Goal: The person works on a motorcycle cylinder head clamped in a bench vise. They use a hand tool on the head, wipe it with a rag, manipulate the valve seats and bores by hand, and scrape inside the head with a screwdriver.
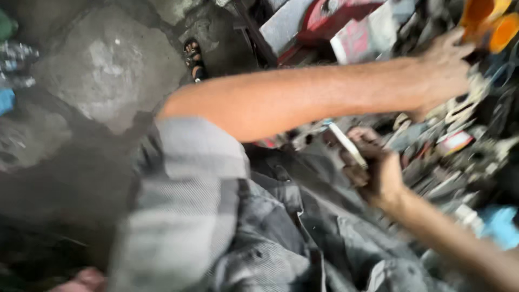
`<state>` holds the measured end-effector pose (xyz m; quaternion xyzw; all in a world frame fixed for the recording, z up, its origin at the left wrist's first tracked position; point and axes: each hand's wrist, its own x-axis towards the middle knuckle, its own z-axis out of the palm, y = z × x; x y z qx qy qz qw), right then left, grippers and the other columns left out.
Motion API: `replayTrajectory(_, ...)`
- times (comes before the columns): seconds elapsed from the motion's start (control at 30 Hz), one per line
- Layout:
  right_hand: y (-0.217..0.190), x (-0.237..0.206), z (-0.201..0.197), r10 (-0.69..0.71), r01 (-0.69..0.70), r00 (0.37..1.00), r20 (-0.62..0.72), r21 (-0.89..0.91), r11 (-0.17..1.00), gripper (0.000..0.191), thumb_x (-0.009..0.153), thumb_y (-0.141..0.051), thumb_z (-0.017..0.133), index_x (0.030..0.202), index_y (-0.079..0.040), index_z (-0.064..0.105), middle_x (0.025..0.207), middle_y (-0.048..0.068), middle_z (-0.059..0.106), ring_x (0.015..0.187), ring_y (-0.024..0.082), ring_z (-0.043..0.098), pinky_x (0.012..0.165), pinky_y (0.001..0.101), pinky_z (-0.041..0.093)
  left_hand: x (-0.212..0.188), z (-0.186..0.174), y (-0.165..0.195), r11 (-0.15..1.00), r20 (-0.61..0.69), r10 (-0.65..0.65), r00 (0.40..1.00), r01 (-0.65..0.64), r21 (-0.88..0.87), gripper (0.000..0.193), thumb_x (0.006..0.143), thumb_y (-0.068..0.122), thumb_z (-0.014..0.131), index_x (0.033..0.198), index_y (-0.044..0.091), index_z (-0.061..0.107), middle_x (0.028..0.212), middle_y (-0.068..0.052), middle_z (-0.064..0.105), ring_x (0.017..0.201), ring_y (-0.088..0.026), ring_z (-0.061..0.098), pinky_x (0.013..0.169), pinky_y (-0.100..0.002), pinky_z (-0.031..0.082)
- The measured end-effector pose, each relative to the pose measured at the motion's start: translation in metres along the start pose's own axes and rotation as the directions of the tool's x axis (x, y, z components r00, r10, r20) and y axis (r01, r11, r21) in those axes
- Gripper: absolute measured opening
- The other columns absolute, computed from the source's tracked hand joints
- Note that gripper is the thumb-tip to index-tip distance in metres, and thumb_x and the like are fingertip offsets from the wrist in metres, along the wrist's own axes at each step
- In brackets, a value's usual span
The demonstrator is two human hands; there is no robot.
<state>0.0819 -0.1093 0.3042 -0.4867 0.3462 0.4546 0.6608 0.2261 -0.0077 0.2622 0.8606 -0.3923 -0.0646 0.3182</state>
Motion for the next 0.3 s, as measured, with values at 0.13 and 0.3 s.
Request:
replayTrajectory(0.13, 0.006, 0.025, -0.002, 0.005, -0.003, 0.999, 0.035, -0.053, 0.999, 0.013, 0.1, -0.017, 0.053, 0.11, -0.009, 0.057, 0.071, 0.007, 0.054, 0.037, 0.007, 0.031, 0.032, 0.0219, 0.023, -0.014, 0.0, -0.032, 0.997, -0.252, 0.034, 0.967, -0.017, 0.069, 0.048, 0.076, 0.042, 0.084, 0.115, 0.017, 0.071, 0.101, -0.006, 0.069, 0.111, -0.032, 0.058, 0.097, -0.059, 0.038)
replayTrajectory(0.3, 0.002, 0.011, 0.002, -0.057, 0.083, 0.951, 0.302, -0.076, 0.994, 0.032, 0.095, -0.011, 0.061, 0.127, -0.015, 0.054, 0.085, 0.009, 0.055, 0.043, 0.009, 0.037, 0.039, 0.0239, 0.029, -0.121, -0.008, -0.02, 0.996, -0.449, -0.086, 0.889, 0.062, -0.067, 0.041, 0.103, 0.046, 0.076, 0.128, 0.015, 0.066, 0.116, -0.005, 0.07, 0.118, -0.028, 0.061, 0.101, -0.051, 0.045)
